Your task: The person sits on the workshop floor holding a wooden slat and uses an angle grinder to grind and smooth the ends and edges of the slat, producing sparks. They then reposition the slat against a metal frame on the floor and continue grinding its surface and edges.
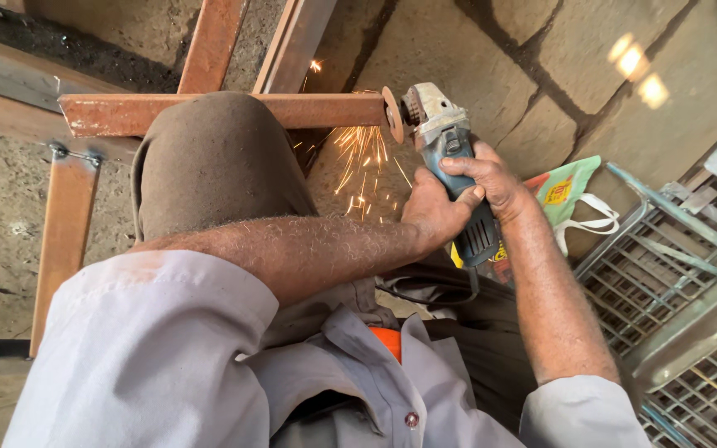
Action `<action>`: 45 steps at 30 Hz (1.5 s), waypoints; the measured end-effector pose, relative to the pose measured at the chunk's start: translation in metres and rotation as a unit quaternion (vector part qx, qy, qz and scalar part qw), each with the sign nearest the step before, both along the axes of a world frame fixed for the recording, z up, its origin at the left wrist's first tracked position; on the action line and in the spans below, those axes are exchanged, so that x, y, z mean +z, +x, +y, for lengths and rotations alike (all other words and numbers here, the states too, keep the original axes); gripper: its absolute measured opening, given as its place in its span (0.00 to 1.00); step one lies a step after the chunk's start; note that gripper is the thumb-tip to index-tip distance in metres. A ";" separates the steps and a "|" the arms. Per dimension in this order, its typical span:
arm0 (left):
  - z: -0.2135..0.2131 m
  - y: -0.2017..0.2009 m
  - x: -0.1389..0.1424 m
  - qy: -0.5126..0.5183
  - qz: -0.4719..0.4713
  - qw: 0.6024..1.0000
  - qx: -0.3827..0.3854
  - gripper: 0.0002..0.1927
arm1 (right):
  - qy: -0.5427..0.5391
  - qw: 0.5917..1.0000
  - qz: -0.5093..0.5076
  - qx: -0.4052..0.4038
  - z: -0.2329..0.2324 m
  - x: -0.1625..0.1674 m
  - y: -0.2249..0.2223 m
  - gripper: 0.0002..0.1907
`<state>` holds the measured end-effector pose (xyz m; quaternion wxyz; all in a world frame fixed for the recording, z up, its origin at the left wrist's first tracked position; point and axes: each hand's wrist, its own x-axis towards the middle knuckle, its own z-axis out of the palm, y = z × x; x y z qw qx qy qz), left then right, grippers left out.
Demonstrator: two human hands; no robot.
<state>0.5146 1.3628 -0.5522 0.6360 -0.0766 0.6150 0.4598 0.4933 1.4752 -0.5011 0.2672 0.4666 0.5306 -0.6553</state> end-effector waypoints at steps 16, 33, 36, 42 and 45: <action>-0.005 0.010 0.000 0.009 -0.019 1.000 -0.016 0.47 | 0.000 1.000 0.019 0.019 0.003 -0.008 0.025 0.36; -0.003 0.008 -0.003 0.001 -0.027 1.000 -0.015 0.47 | 0.011 1.000 0.018 0.018 -0.008 -0.004 0.008 0.36; -0.007 0.012 -0.001 0.012 -0.023 1.000 -0.015 0.47 | 0.011 1.000 0.004 0.013 -0.008 -0.002 0.014 0.37; -0.011 0.021 -0.005 0.041 -0.045 0.997 -0.049 0.47 | 0.051 0.999 -0.018 -0.003 -0.011 -0.002 0.032 0.37; -0.006 0.022 -0.008 0.040 -0.021 0.998 -0.037 0.47 | 0.064 0.998 0.007 -0.007 -0.009 -0.003 0.033 0.36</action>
